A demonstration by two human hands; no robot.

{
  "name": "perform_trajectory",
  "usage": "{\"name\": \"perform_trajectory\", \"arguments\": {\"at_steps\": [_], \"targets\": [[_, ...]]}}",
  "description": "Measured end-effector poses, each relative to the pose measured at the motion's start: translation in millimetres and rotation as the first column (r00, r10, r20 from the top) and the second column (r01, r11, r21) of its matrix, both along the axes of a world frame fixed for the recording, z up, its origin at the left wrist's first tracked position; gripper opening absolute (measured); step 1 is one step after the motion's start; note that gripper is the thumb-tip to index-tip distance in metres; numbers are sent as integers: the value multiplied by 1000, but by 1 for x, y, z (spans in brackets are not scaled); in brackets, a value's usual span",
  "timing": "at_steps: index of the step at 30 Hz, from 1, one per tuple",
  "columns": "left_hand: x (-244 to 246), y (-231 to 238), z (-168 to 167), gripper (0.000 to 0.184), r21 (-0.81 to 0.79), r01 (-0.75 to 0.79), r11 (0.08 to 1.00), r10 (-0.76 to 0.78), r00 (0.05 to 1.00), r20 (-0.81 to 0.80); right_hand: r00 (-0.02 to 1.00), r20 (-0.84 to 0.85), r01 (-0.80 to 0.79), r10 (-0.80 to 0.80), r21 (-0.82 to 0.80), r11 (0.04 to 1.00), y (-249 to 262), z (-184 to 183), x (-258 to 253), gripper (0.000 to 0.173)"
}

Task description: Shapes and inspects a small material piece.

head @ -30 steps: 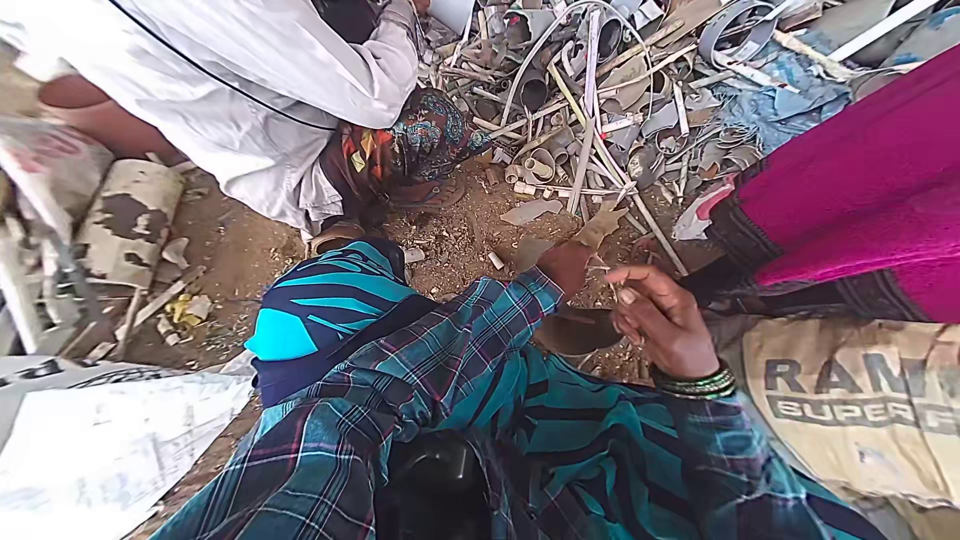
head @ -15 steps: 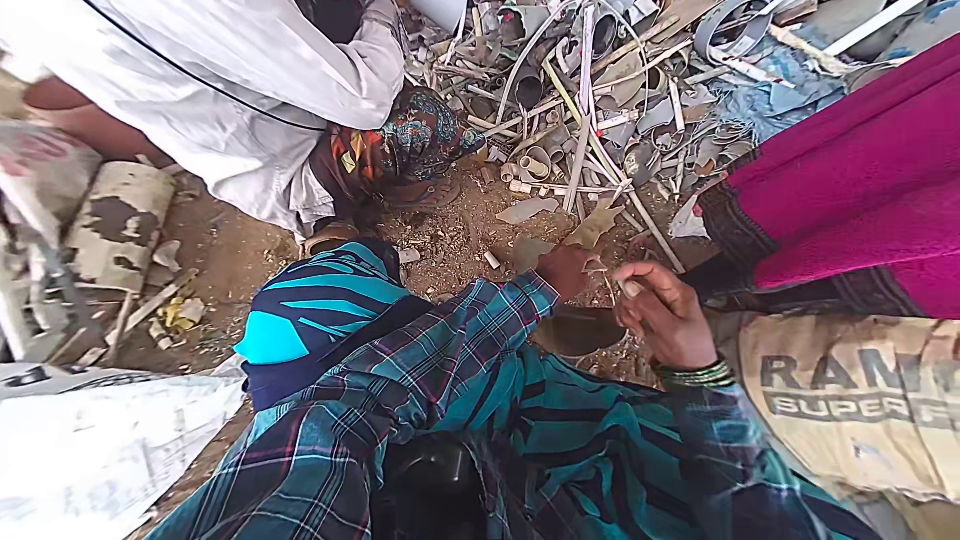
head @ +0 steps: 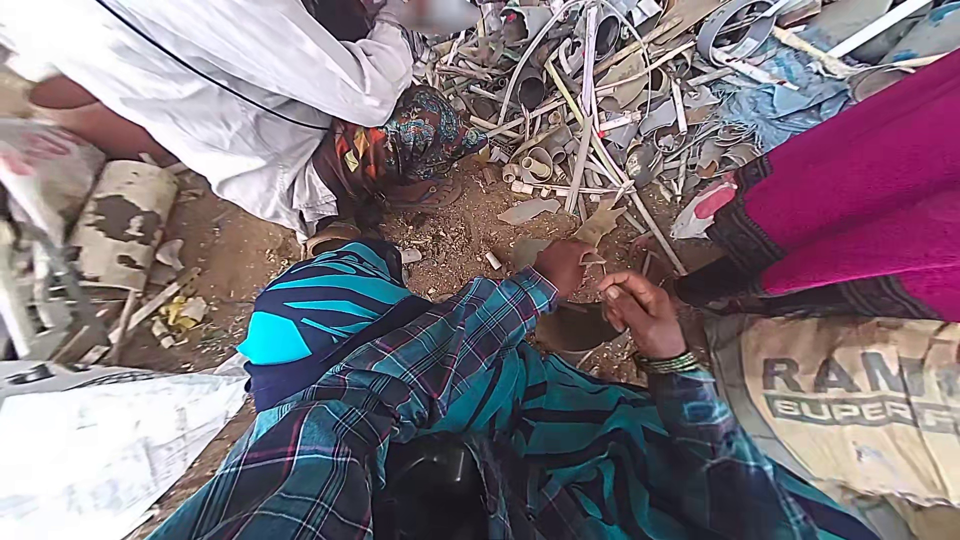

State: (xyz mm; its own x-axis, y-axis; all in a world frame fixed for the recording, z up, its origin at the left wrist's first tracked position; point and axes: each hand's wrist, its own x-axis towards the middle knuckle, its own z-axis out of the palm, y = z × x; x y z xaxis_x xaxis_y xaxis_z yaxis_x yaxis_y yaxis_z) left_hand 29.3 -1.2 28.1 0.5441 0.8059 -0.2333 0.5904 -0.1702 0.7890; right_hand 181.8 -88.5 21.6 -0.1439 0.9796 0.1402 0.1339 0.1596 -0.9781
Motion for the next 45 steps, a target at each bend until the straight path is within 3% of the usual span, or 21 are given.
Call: {"name": "perform_trajectory", "arguments": {"at_steps": [3,6,8,10,17,20,22,24,27,29,31,34,37,39,45], "targets": [[-2,2,1,38,23,-9,1000,9,1000,12,990,83,118,-118,6,993,4,-32,-14,19],[-3,3,2,39,16,15,1000,-14,1000,-10,995,83,54,-53,-19,998,0,19,-4,17],[-3,2,1,39,14,36,999,-36,999,-19,996,-42,-79,79,-3,997,-5,49,13,17],[-3,3,-2,39,29,35,999,-35,999,1,974,-164,-154,154,10,988,-8,54,19,17],[-2,1,-4,38,37,7,999,-9,999,33,995,0,99,-99,-8,995,4,-30,-20,19],[-2,1,-7,38,40,20,999,-20,1000,23,994,-90,52,-54,-33,998,4,6,-8,19],[-3,3,-6,38,28,23,999,-24,1000,9,988,-138,-81,75,-40,996,0,37,10,18],[-2,2,-3,38,20,20,1000,-20,1000,-5,976,-150,-162,156,-32,986,-2,45,20,16],[-2,1,-3,39,19,26,999,-25,1000,-15,989,-143,-43,39,-24,999,3,11,5,17],[-1,-1,-4,38,33,20,999,-20,1000,3,996,-69,55,-56,-21,998,6,-25,-11,17],[-1,-1,-5,38,42,18,999,-18,1000,10,996,6,93,-93,-23,995,7,-37,-20,17],[-3,0,-8,39,34,8,999,-9,1000,28,1000,-14,1,-2,-69,998,1,9,-10,18],[-3,-1,-7,37,30,14,999,-15,999,46,971,-92,-226,220,-65,972,-10,64,17,18],[-3,0,-9,36,41,29,999,-31,998,49,950,-108,-298,292,-46,953,-13,72,24,14],[0,-5,-11,40,46,76,996,-76,997,0,993,-108,-53,41,-112,992,0,21,-1,19]]}}
